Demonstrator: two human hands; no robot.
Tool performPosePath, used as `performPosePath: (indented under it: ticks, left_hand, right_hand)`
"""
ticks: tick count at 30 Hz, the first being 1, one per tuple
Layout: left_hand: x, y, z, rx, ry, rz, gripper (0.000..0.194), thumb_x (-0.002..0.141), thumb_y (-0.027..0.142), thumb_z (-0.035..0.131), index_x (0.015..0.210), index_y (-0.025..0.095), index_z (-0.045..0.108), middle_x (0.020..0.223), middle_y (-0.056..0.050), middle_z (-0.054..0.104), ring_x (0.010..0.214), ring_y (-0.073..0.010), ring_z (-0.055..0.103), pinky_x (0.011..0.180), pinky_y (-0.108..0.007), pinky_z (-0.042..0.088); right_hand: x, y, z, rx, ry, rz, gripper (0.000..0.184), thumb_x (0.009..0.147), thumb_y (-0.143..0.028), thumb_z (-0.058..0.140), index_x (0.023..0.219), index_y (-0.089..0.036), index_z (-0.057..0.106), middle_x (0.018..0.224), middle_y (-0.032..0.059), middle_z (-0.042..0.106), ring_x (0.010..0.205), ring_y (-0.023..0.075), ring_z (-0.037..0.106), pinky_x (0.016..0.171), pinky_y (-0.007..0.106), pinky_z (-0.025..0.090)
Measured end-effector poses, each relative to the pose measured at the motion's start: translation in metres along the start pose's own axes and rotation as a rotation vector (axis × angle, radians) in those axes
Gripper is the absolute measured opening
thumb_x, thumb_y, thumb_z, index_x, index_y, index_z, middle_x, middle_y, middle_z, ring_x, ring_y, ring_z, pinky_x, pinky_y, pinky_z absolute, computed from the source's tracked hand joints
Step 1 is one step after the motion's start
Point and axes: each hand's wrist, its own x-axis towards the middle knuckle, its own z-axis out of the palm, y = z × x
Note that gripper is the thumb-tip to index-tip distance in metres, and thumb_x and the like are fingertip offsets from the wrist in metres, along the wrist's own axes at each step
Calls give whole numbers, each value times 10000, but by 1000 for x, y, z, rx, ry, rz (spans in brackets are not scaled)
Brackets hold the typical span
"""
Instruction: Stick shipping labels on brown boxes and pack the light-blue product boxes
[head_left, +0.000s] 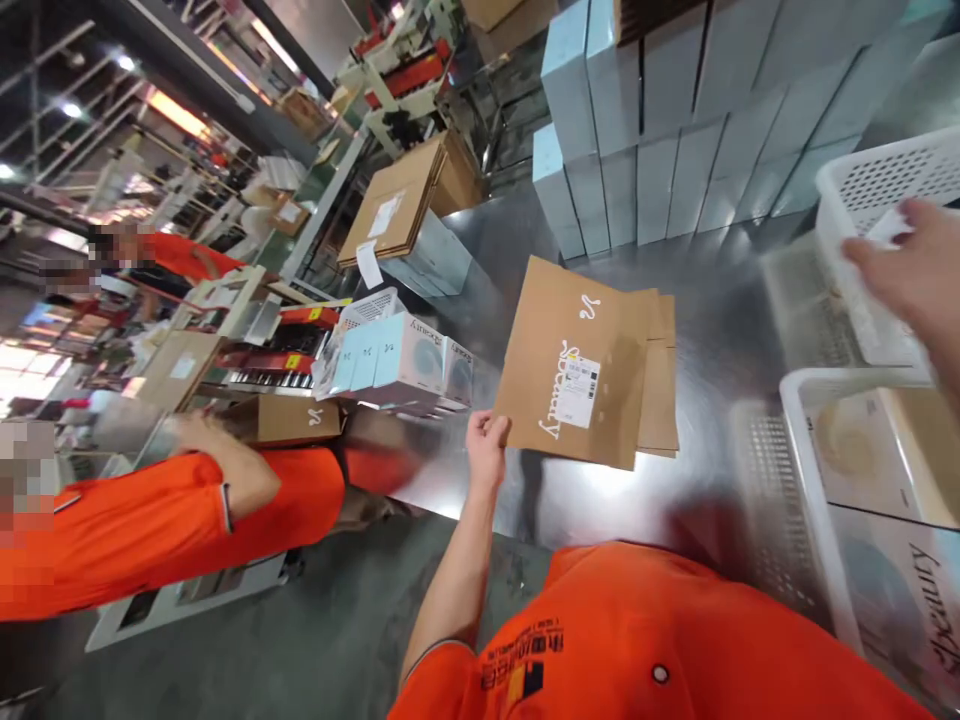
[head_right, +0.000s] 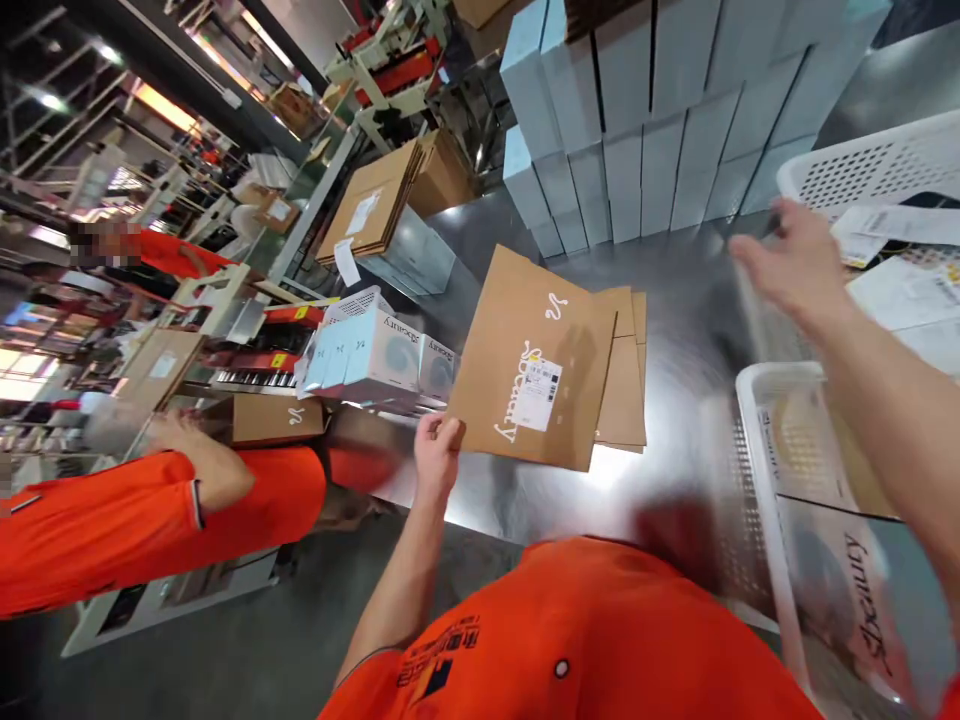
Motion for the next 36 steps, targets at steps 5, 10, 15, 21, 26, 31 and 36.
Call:
performPosePath:
  ticks: [5,10,15,21,26,31,36]
  left_hand:
    - [-45,35,-86,-256,96,158,399,570,410,818,795,212,555,711,54,607,633,-95,561,658,-216,439]
    - [-74,33,-139,-324,89,56,351,576,390,825,765,217,584,658,56,605,580,-99,558,591,-215,423]
    - [-69,29,-170,-387,92,10,369,530,362,842,731,216,569,652,59,610,570,-93,561,580,-208,423]
    - [-62,33,-190,-517,-71,37,299,594,353,780,596,202,522,742,11,684,724,-143,619,702,-257,472]
    - [-59,23,-193,-428,-112,-48,279,600,288,739,515,186,494,736,-8,714,700,-145,617,674,-243,459]
    - [-60,35,-163,-282,-17,81,214,727,406,733,741,202,669,879,-17,736,825,-182,652,798,-303,511]
    - [-110,50,-149,192,-813,371,174,802,420,704,870,281,783,1117,-76,744,1268,-357,554,1167,-561,290]
  right_hand:
    - [-89,-141,48,372,-355,-469,708,918,-341,646,1512,-83,360,1561,171,358,1410,265,382,1138,412,351]
    - [-164,-220,79,424,-543,-583,665,956,-370,591,1487,-36,369,1509,181,432,1365,263,421,1156,437,295]
    - [-203,-247,102,392,-536,-560,704,891,-388,673,1446,-44,410,1463,195,466,1329,293,442,1142,463,301]
    - [-234,-250,102,400,-402,-478,980,789,-445,740,1516,-16,244,1571,236,285,1456,342,257,1207,502,184]
    - [-287,-186,49,435,-357,-392,1114,727,-495,729,1585,-146,111,1605,149,257,1478,319,253,1238,480,174]
    - [-363,-111,15,456,-495,-473,1089,768,-674,624,1556,-464,-98,1659,-25,101,1443,301,341,1147,477,398]
    - [-360,-73,43,98,-159,-653,1066,791,-628,657,1598,-323,30,1658,122,-29,1468,440,217,1110,646,366]
